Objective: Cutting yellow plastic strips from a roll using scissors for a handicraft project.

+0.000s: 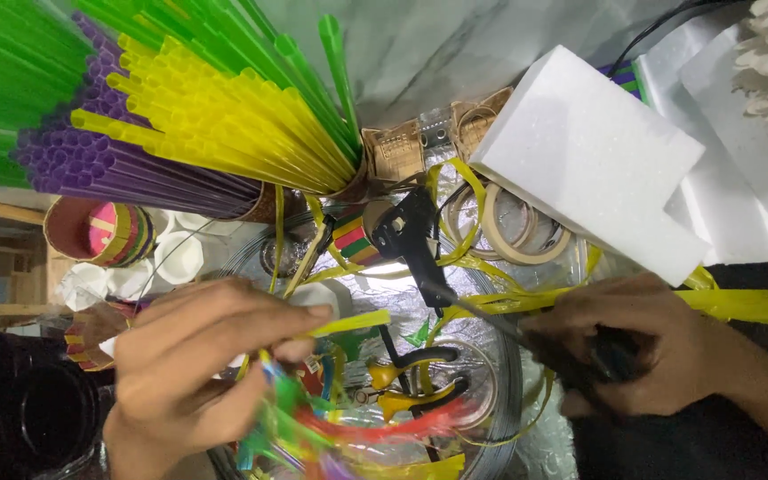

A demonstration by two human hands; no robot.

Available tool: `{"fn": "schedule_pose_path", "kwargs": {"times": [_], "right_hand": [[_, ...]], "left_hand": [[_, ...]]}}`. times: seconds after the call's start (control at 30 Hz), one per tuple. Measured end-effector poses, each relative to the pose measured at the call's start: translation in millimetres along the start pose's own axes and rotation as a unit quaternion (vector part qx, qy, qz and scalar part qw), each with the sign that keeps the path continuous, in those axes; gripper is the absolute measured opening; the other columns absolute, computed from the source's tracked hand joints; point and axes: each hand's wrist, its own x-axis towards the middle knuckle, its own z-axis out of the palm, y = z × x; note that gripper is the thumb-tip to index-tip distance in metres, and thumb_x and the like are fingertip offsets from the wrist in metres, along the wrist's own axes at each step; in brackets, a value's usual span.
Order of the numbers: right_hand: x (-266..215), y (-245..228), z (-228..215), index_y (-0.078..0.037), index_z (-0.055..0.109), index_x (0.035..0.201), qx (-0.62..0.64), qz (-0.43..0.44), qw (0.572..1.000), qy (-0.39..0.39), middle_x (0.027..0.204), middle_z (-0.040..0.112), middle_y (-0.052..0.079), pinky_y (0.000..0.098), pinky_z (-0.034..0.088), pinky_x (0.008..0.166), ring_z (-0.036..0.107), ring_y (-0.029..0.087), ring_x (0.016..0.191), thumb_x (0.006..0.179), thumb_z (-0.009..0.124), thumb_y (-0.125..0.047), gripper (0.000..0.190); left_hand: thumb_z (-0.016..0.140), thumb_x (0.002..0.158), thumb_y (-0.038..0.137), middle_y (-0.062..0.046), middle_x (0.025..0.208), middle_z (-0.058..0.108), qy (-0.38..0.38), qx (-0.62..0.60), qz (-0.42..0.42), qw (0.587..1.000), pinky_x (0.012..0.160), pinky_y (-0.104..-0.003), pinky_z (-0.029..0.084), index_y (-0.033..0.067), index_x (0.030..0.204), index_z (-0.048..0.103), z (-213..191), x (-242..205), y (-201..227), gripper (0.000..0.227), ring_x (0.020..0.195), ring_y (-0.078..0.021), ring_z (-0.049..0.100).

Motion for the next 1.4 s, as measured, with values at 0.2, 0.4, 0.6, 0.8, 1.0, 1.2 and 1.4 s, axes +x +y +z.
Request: {"fn": "schedule_pose_path", "kwargs": {"times": [0.2,0.4,0.6,0.8,1.0,1.2,1.4], "right_hand": [[1.0,1.5,15.6,-0.007,0.069,0.121,-0.134,-0.094,0.982,0.092,0.1,0.079,0.005,0.0273,0.06,0.063,0.073,0.015,0.066,0.073,0.092,-0.032,0.059],[1.8,-11.0,15.7,-0.016,0.065,0.13,-0.077,-0.083,0.993,0.046,0.069,0.064,-0.003,0.0289,0.047,0.052,0.062,0.013,0.053,0.078,0.091,-0.037,0.061],[4.7,-21.0,10.3,-0.014,0.067,0.129,0.046,0.001,0.995,-0.084,0.078,0.077,0.001,0.0294,0.056,0.048,0.071,0.017,0.052,0.083,0.078,-0.048,0.058],[-3.0,-16.0,12.3,0.0,0.057,0.134,0.285,0.054,0.951,-0.103,0.062,0.069,0.006,0.033,0.065,0.057,0.074,0.023,0.067,0.09,0.084,-0.033,0.061],[6.9,-20.5,8.9,-0.004,0.068,0.115,0.13,-0.007,0.985,-0.116,0.078,0.081,0.003,0.0266,0.061,0.043,0.078,0.017,0.051,0.101,0.053,-0.073,0.073],[4.3,-20.6,9.2,-0.006,0.076,0.115,0.093,-0.025,0.994,-0.057,0.063,0.064,-0.001,0.032,0.046,0.044,0.062,0.02,0.044,0.096,0.058,-0.05,0.051],[6.3,-21.4,7.8,-0.003,0.073,0.11,0.177,0.002,0.978,-0.108,0.075,0.081,0.003,0.0265,0.056,0.042,0.076,0.019,0.05,0.099,0.05,-0.071,0.072]], "left_hand": [[0.056,0.096,0.038,0.004,0.068,0.074,0.098,0.031,-0.063,0.993,0.049,-0.014,0.061,0.0047,0.11,0.069,-13.0,-26.8,6.2,0.038,0.052,-0.0017,0.071],[0.059,0.085,0.047,-0.007,0.112,0.084,0.005,-0.087,-0.318,0.944,0.07,-0.026,0.072,0.0112,0.095,0.078,-25.4,-21.5,20.3,0.042,0.079,-0.0169,0.089],[0.062,0.093,0.013,-0.002,0.107,0.084,-0.114,-0.067,-0.259,0.957,0.081,-0.029,0.057,0.0107,0.117,0.077,2.4,-44.3,-7.0,0.028,0.088,-0.0136,0.078],[0.043,0.085,-0.004,-0.002,0.08,0.064,-0.141,-0.249,-0.237,0.928,0.068,-0.032,0.047,0.0049,0.072,0.068,25.7,-14.0,-14.4,0.03,0.072,-0.016,0.059],[0.059,0.096,0.042,-0.006,0.089,0.077,-0.118,-0.216,-0.173,0.954,0.07,-0.028,0.057,0.0051,0.092,0.072,35.4,-0.2,-13.6,0.039,0.076,-0.017,0.077],[0.068,0.093,0.017,-0.006,0.083,0.076,-0.054,-0.228,-0.122,0.964,0.071,-0.032,0.055,0.0044,0.09,0.074,37.7,2.8,-12.9,0.014,0.073,-0.0179,0.072],[0.044,0.105,0.024,-0.007,0.096,0.077,-0.049,-0.146,-0.006,0.988,0.081,-0.038,0.046,0.0062,0.101,0.074,35.3,-1.3,-16.1,0.036,0.078,-0.0226,0.066]]}}
